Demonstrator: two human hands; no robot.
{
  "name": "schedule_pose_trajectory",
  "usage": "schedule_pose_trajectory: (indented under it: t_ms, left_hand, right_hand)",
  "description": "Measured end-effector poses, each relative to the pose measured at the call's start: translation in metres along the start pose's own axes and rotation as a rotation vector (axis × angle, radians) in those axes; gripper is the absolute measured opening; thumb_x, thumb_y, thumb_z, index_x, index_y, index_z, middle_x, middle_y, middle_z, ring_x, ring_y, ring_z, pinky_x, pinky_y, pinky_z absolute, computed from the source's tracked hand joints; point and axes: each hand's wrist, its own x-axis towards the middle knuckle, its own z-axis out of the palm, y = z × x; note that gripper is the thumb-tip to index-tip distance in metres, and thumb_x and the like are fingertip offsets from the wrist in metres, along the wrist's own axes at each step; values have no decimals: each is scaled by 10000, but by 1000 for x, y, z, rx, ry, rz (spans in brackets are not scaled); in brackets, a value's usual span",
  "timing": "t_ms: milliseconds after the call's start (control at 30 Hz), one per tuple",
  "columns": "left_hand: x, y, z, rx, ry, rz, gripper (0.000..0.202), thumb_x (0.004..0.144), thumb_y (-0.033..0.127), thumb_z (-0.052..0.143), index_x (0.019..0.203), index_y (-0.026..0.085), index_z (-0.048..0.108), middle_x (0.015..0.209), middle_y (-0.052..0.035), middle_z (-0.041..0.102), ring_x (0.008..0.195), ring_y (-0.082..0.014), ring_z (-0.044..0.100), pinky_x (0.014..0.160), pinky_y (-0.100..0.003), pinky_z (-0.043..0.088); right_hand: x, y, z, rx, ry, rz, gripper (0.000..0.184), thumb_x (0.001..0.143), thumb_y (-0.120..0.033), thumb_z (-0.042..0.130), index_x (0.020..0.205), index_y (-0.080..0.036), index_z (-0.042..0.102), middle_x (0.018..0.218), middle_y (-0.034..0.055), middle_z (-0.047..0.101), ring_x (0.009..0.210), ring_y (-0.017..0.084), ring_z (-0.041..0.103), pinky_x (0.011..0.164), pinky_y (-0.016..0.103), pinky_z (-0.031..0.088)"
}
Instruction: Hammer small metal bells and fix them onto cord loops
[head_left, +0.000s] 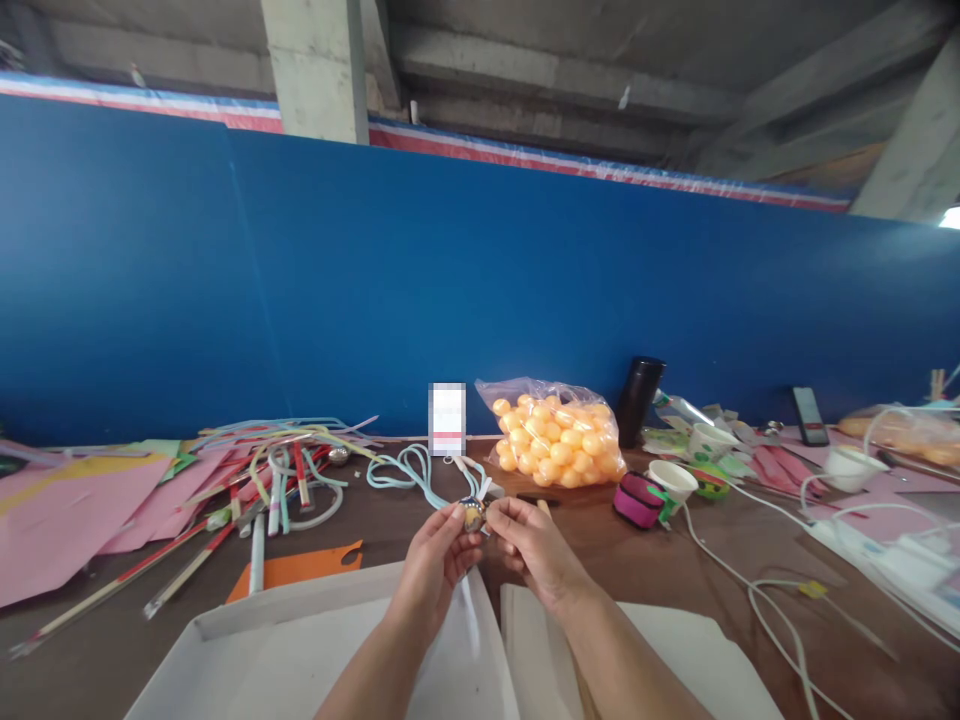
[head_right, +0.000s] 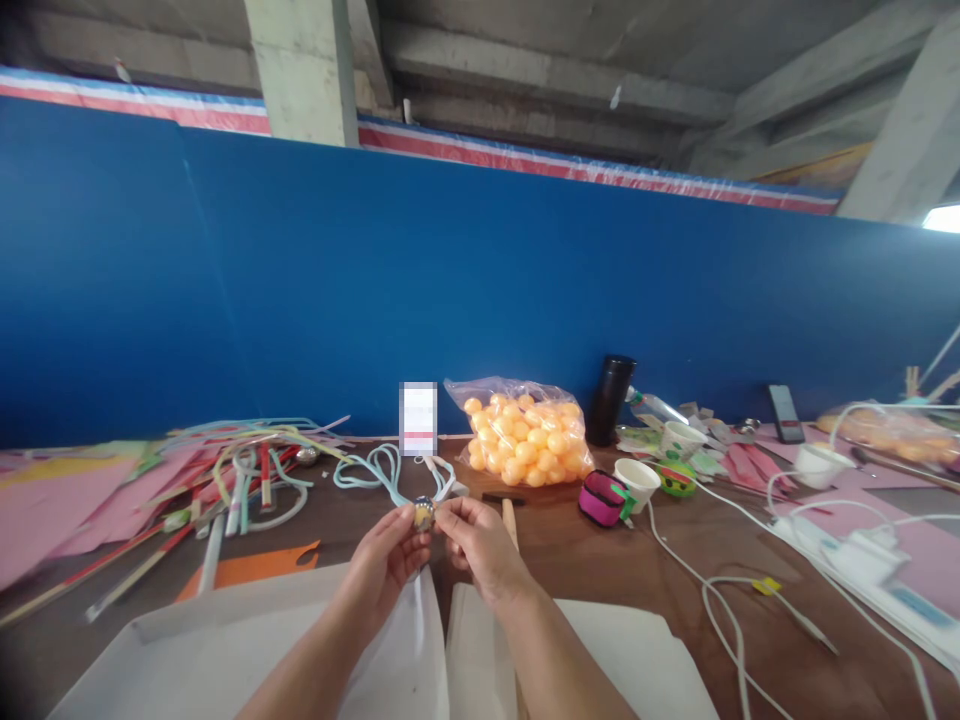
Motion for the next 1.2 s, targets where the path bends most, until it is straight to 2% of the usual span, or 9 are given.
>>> schedule_pose_trajectory:
  t_ms: [100, 300, 567, 767, 1200]
  left_hand:
    - [1, 0, 0, 0, -15, 2, 226, 763, 262, 652, 924, 120, 582, 775, -64, 650, 622, -94, 607, 561, -193, 511]
    - [0, 0, -1, 2, -8, -4, 227, 752, 275, 660, 907, 124, 591, 813, -76, 657, 632, -100, 610, 564, -197, 512]
    - [-3, 3, 1, 15, -32, 2, 222, 751, 288, 658, 889, 124, 599, 783, -70, 655, 642, -103, 610, 572, -192, 508]
    - [-5, 4, 4, 24, -32, -6, 215, 749, 290, 659, 873, 124, 603, 746, -60, 647, 623, -97, 602, 557, -186, 502]
    - [-4, 3, 5, 52, 8, 15, 256, 718, 277, 687, 907, 123, 607, 718, -53, 647, 594, -99, 596, 536, -188, 496]
  right_hand:
    - [0, -2, 0, 15, -18, -3, 292, 668, -373, 727, 689, -146, 545, 633, -34, 512, 433, 12, 288, 368, 137, 175]
    - [-1, -5, -3, 4, -43, -49, 269, 709, -382, 698, 732, -162, 545, 774, 17, 610, 469, 35, 391, 364, 142, 240]
    - [-2, -5, -2, 41, -81, -46, 198, 733, -308, 693, 830, -150, 623, 734, 14, 617, 477, 31, 419, 361, 127, 259]
    - [-2, -2, -2, 14, -46, -24, 222, 725, -310, 695, 858, -147, 624, 755, 33, 650, 457, 30, 438, 340, 122, 233]
    - [-1, -3, -3, -27, -14, 9, 278, 694, -362, 707, 853, -149, 626, 724, 25, 670, 378, 3, 350, 343, 148, 116]
